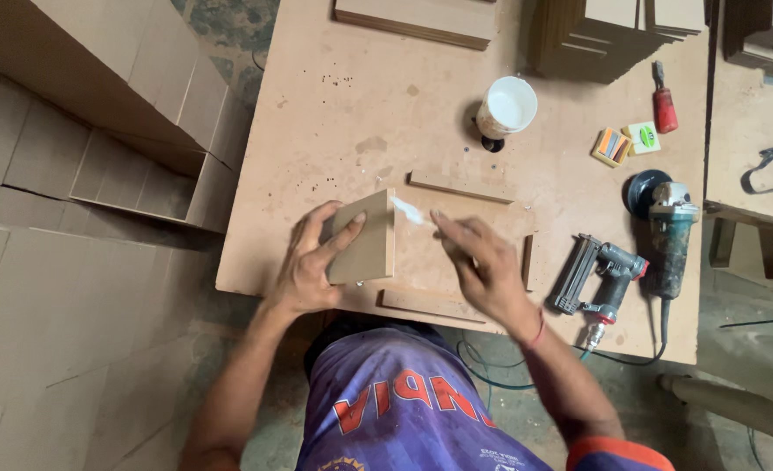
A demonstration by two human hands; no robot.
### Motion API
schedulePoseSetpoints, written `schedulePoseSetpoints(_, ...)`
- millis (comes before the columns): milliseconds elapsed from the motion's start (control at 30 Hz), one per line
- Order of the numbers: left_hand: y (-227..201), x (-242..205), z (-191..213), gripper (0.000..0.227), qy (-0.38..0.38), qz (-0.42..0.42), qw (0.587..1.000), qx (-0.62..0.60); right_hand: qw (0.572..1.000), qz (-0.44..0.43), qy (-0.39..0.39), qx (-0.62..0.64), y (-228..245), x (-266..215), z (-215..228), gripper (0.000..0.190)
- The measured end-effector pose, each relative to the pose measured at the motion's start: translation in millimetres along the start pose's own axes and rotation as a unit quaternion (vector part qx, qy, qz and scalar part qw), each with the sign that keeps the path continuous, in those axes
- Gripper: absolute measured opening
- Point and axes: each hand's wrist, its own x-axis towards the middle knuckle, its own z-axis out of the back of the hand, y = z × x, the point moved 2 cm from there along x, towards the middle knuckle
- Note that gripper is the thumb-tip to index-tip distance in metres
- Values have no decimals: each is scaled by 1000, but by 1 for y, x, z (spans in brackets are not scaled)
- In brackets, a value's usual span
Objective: The person assembles small wooden boxes by applying glue to the edges of wooden panels and joining them together. They use a nail gun to secure the joints and a sander to smooth the edges. The process is repeated for multiple boxes.
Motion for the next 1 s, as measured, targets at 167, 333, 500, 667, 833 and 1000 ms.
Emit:
schedulePoseSetpoints(167, -13, 7, 27, 102, 16, -33, 998, 55, 991, 75, 55, -92, 3, 6, 9, 53)
schedulePoseSetpoints(333, -15, 4, 40, 106, 22, -41, 996, 73, 966, 154, 96, -185, 27, -28, 15, 58)
schedulePoseSetpoints(500, -13, 2, 46, 108, 28, -41, 995, 82, 949, 213, 92, -213, 28, -29, 22, 60)
schedulePoseSetpoints(667, -18, 3, 49, 107, 31, -67, 994, 77, 953, 186, 18, -240, 11, 1, 20, 55)
schedulePoseSetpoints(833, -18, 3, 49, 106, 32, -77, 992, 98, 985, 107, 20, -137, 2, -6, 7, 53)
schedulePoseSetpoints(1000, -16, -2, 56, 109, 35, -61, 991, 109, 966, 147, 58, -203, 9, -38, 12, 57)
